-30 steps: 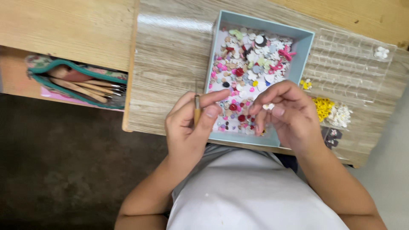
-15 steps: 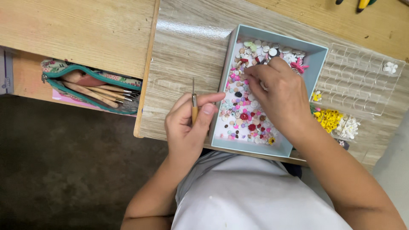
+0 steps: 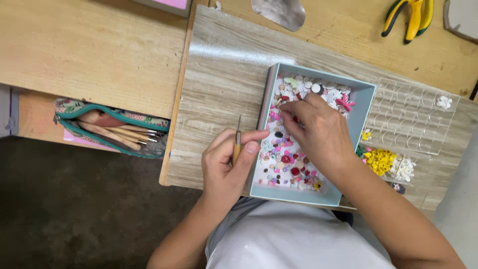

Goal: The person sorts small decorative items from a light blue box into a clear compartmentalized tray. They use a wooden-handled tool to pick up and place individual pieces, organizing them by type and color into separate compartments.

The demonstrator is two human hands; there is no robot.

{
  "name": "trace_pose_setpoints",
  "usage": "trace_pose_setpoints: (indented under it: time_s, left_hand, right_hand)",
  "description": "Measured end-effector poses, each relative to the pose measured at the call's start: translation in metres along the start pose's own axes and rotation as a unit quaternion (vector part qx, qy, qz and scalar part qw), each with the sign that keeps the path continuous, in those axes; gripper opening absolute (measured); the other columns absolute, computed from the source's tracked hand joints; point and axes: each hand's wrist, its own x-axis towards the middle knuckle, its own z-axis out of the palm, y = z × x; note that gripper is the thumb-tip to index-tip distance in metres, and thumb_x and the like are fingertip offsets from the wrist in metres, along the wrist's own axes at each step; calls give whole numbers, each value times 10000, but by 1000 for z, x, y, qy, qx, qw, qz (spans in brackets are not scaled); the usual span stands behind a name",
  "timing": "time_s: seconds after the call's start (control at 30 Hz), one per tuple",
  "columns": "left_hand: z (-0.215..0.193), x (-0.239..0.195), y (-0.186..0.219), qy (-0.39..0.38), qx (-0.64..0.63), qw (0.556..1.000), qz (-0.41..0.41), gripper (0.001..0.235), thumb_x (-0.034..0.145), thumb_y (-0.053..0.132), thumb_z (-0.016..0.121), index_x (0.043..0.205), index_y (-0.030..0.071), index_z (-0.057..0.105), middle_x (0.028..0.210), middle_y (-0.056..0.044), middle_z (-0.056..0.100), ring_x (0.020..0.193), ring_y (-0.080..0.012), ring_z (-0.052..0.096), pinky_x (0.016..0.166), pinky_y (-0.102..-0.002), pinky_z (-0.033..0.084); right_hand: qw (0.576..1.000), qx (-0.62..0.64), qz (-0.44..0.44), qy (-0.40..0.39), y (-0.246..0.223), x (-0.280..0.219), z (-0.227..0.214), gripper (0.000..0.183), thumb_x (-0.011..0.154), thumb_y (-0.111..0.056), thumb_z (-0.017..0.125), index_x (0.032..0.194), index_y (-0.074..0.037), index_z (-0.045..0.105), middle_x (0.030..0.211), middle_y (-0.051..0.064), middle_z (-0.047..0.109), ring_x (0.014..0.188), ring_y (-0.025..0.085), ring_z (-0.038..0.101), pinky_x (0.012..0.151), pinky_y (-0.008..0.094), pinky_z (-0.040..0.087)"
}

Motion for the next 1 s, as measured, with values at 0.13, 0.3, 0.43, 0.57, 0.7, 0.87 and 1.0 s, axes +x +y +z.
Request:
trace_pose_setpoints:
  time_s: [0.13, 0.3, 0.43, 0.57, 0.7, 0.87, 1.0]
  left_hand:
    - [2, 3, -2, -14, -1, 1000, 4, 215, 979, 183, 645, 1079, 115, 822, 730, -60, 570, 578, -93, 491, 557, -261, 450]
    - [6, 9, 3, -19, -6, 1000, 7, 212, 975, 182, 648, 1070, 110, 823, 721, -48, 576, 587, -89, 467, 562, -259, 454]
    - [12, 15, 6, -13, -6, 1000, 21, 197, 981, 169, 647, 1027, 96, 825, 706, -31, 568, 586, -74, 418, 550, -250, 411]
    - [17, 18, 13, -35, 27, 998, 49, 197, 967, 155, 656, 1090, 115, 804, 787, -34, 654, 660, -131, 601, 613, -254, 501]
    - [31, 18, 15, -21, 64, 992, 111, 227, 902, 157, 770, 1119, 92, 782, 858, -64, 724, 826, -213, 728, 693, -301, 586]
    - [38, 18, 19, -37, 95, 987, 124, 260, 863, 150, 812, 1114, 97, 771, 902, -30, 714, 880, -198, 760, 747, -292, 624]
    - [40, 19, 24, -40, 125, 983, 128, 234, 875, 164, 807, 1099, 117, 756, 891, -9, 686, 874, -199, 769, 745, -297, 627]
  right_hand:
    - [999, 25, 20, 8, 12, -1, 6, 66, 930, -106, 758, 967, -52, 766, 664, 103, 541, 638, 303, 640, 583, 393, 521]
    - [978, 185, 84, 39, 24, -4, 0, 38, 931, -96, 757, 947, -62, 751, 601, 43, 478, 592, 223, 552, 626, 334, 492]
    - [889, 407, 210, -2, 24, -9, -10, 100, 979, -84, 653, 1031, -21, 710, 644, -27, 537, 557, 31, 442, 536, 185, 418]
    - [622, 702, 331, -102, 37, -24, -13, 154, 1002, -100, 571, 1083, 20, 623, 623, -49, 439, 430, 25, 377, 379, 192, 397]
    - [490, 785, 346, -158, 38, -36, -10, 189, 1017, -102, 523, 1139, 19, 601, 675, -37, 466, 450, 37, 451, 395, 220, 464]
    - [463, 788, 370, -167, 36, -50, -8, 240, 1010, -106, 517, 1190, 34, 593, 701, -30, 441, 459, 28, 415, 396, 220, 452]
    - [485, 770, 388, -147, 29, -53, -10, 220, 1005, -107, 538, 1166, 36, 584, 715, -41, 369, 472, 11, 367, 397, 207, 410]
